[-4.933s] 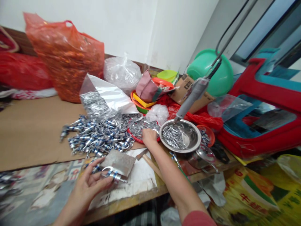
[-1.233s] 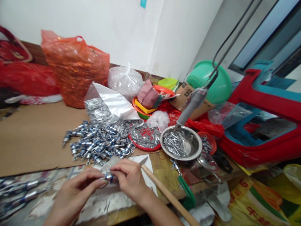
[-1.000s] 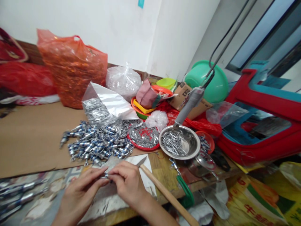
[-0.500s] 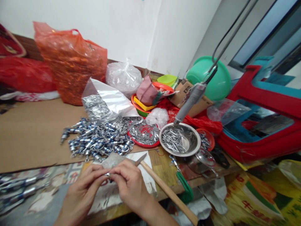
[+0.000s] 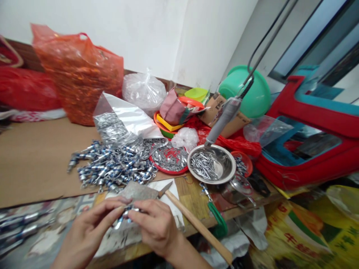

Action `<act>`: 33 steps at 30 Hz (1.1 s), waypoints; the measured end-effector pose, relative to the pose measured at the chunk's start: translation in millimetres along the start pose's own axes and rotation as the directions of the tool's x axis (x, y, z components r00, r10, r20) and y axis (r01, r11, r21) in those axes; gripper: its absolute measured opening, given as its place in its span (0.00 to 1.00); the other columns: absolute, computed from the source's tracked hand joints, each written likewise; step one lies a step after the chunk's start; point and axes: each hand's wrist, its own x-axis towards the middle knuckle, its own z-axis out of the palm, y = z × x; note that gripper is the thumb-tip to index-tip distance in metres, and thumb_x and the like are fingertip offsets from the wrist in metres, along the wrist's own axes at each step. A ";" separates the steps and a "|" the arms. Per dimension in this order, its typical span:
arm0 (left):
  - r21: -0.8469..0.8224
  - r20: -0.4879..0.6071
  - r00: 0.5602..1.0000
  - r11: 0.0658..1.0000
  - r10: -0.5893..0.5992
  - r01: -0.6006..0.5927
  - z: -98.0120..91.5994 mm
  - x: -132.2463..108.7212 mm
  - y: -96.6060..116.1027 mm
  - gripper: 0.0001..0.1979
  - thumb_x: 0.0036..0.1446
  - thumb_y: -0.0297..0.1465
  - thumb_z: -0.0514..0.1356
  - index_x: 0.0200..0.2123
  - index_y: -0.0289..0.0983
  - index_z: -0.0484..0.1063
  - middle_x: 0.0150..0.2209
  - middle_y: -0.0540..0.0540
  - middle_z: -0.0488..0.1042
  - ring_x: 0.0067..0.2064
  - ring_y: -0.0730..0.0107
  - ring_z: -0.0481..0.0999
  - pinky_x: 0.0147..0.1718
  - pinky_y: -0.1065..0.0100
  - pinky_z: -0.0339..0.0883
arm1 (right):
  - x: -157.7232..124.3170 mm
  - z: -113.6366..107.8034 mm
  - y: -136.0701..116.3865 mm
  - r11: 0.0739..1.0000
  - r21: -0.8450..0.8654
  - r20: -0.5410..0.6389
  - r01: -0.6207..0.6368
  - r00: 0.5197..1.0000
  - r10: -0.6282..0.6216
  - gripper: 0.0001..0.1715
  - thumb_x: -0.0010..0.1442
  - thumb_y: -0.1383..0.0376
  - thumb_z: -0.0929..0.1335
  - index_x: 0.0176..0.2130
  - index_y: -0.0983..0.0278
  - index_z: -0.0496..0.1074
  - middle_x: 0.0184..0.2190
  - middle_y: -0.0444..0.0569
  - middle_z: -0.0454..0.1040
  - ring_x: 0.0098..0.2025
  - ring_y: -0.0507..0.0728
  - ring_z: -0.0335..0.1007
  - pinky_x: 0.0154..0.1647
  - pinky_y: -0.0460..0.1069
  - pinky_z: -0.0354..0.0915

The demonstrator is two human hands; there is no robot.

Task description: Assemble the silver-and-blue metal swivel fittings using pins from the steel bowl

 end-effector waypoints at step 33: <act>-0.399 -0.092 0.929 0.868 -0.359 0.296 27.4 -1.2 -27.8 0.48 0.32 0.33 0.68 0.58 0.38 0.50 0.24 0.50 0.75 0.33 0.66 0.76 0.34 0.69 0.71 | 42.0 -30.9 198.0 0.593 -0.647 0.179 -0.479 0.661 0.729 0.09 0.58 0.66 0.63 0.38 0.66 0.70 0.40 0.50 0.70 0.43 0.55 0.66 0.45 0.52 0.62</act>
